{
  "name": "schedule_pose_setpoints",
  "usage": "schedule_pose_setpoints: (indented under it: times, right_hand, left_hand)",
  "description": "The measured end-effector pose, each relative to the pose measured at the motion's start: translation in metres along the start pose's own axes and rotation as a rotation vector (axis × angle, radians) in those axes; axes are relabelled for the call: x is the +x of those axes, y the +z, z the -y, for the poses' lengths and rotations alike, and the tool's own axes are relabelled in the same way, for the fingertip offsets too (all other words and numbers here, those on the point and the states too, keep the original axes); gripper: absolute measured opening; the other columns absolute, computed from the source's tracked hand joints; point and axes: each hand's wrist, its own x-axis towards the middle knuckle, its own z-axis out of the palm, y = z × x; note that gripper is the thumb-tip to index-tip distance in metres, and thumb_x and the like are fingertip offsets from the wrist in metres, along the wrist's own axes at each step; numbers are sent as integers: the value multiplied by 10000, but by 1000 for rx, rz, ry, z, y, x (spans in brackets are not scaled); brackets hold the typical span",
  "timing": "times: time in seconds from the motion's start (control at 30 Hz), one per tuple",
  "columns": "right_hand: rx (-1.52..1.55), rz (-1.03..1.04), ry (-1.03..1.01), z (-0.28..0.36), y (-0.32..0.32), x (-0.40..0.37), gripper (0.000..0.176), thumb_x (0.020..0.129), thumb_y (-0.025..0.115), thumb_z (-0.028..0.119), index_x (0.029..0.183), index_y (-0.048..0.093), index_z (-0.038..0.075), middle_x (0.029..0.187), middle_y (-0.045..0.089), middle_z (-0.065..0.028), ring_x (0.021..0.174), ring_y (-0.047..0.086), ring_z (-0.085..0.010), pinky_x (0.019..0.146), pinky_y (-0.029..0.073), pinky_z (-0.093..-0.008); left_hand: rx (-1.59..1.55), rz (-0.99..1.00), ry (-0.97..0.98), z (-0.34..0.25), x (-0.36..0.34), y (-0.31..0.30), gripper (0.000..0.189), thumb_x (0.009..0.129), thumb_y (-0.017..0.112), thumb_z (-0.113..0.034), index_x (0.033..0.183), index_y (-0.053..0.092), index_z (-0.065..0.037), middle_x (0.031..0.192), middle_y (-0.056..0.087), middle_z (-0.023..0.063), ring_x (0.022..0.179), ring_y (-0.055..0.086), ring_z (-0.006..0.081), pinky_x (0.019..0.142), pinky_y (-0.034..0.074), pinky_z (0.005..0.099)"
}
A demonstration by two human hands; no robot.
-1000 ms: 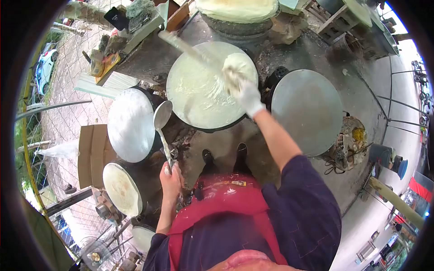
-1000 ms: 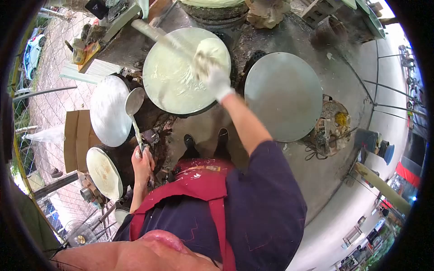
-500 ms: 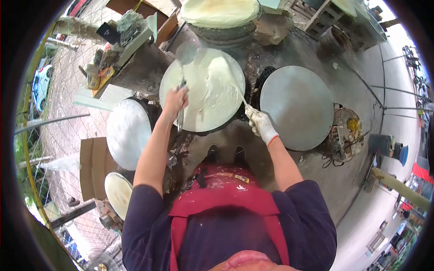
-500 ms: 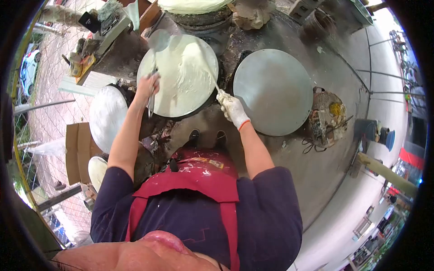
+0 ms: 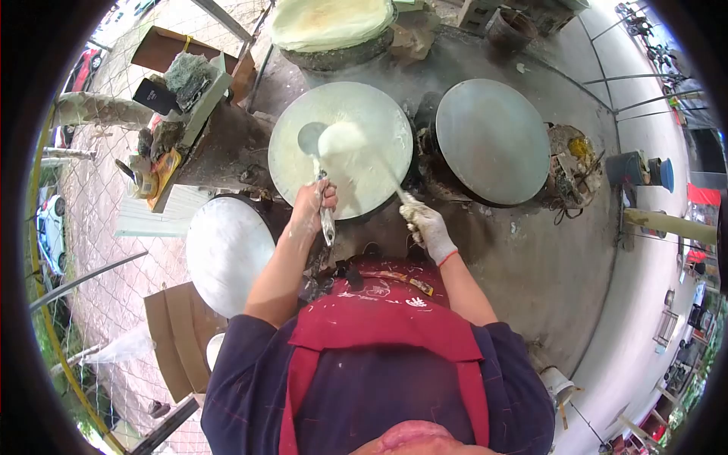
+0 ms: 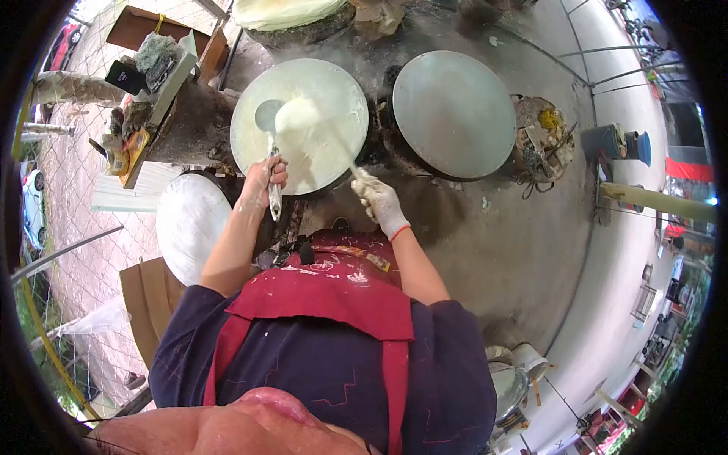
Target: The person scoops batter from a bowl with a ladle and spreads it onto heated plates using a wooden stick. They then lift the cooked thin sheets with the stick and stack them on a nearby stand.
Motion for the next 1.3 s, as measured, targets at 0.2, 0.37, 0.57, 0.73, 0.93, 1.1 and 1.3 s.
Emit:
schedule_pose_setpoints:
  times: [0.2,0.37,0.57,0.73,0.93,1.1,1.3]
  right_hand:
    - [27,144,229,-6,56,-27,320,908,635,303,1203,646,178,626,507,64,432,372,-41,378,282,-206]
    - [90,26,77,3,-8,14,396,912,625,292,1239,615,70,733,592,31,531,500,-51,455,416,-203]
    - [-276,350,-113,20,-17,-1,355,898,631,190,1192,628,-10,909,669,-19,725,577,-63,692,494,-210]
    - [211,-272,-181,47,-169,-29,340,939,537,132,1274,593,114,692,528,52,410,375,-19,333,307,-176]
    - [-579,-689,-682,89,-310,-12,427,951,524,178,1372,499,113,916,634,-76,741,613,-169,629,509,-329]
    - [-1101,-767,-229,78,-363,8,389,918,523,462,1139,612,155,896,641,-209,804,630,-411,685,495,-500]
    - [-159,-408,-102,105,-339,10,348,904,610,340,1109,666,65,713,654,-99,629,601,-181,606,480,-420]
  left_hand:
    - [-370,62,-115,21,0,17,180,989,440,-171,902,451,-13,651,391,-29,456,377,73,449,322,230]
    - [-925,696,-337,-15,-11,-34,219,994,439,-166,972,500,43,577,394,-32,385,331,63,433,294,215]
    - [245,377,179,-56,-61,82,259,1003,468,-241,961,552,0,564,332,-88,340,282,4,368,229,178]
    - [292,489,103,-22,-32,202,295,1014,450,-261,983,568,8,557,342,-94,324,296,-5,362,220,181]
    - [287,496,86,104,83,350,240,971,550,-229,927,569,6,577,382,-50,435,339,62,441,276,233]
    - [954,168,467,186,158,395,223,916,608,-208,949,564,8,668,549,54,524,486,132,515,387,304]
    - [887,-239,1114,139,132,365,159,938,552,-165,989,537,-15,661,545,31,490,508,97,433,393,266]
